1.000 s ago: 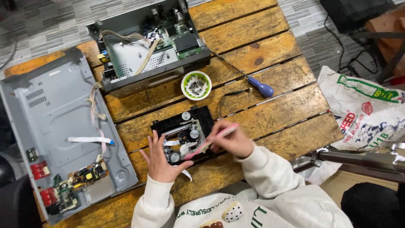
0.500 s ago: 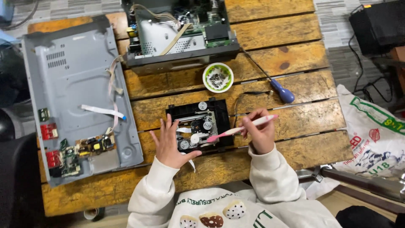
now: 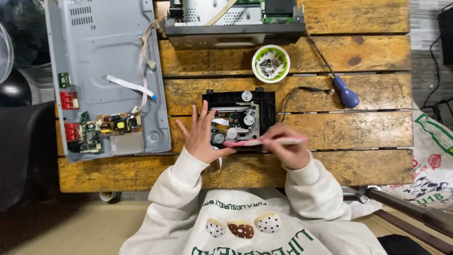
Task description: Cleaning a DVD drive mechanism using an air blower and a toothbrush
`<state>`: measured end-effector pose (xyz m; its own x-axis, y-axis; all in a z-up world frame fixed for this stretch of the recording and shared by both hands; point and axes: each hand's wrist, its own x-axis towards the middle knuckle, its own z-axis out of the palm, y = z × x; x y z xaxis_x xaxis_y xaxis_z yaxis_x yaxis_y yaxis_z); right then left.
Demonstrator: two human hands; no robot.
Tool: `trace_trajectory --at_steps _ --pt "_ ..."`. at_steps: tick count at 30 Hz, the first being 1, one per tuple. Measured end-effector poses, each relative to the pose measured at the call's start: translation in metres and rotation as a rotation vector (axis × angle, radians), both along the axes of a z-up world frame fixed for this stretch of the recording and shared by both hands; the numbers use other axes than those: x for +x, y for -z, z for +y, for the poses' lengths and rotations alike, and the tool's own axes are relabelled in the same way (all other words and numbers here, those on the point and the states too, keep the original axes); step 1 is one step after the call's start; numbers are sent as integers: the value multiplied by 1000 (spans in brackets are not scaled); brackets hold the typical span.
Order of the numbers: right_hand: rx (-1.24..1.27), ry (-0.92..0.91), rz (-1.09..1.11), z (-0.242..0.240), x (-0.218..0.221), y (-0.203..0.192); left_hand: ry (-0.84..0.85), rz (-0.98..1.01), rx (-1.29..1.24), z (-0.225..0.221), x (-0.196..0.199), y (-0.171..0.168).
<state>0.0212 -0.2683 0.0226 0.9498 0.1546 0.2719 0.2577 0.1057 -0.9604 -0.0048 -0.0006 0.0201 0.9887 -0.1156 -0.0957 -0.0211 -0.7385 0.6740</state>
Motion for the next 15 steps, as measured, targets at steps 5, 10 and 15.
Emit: trace_trajectory --at_steps 5,10,15 --pt "46 501 -73 -7 10 -3 -15 -1 -9 1 -2 13" --pt "-28 -69 -95 34 -8 -13 -27 -17 60 -2 -1 11" --pt "11 255 -18 -5 1 16 -2 -28 31 3 -1 19"
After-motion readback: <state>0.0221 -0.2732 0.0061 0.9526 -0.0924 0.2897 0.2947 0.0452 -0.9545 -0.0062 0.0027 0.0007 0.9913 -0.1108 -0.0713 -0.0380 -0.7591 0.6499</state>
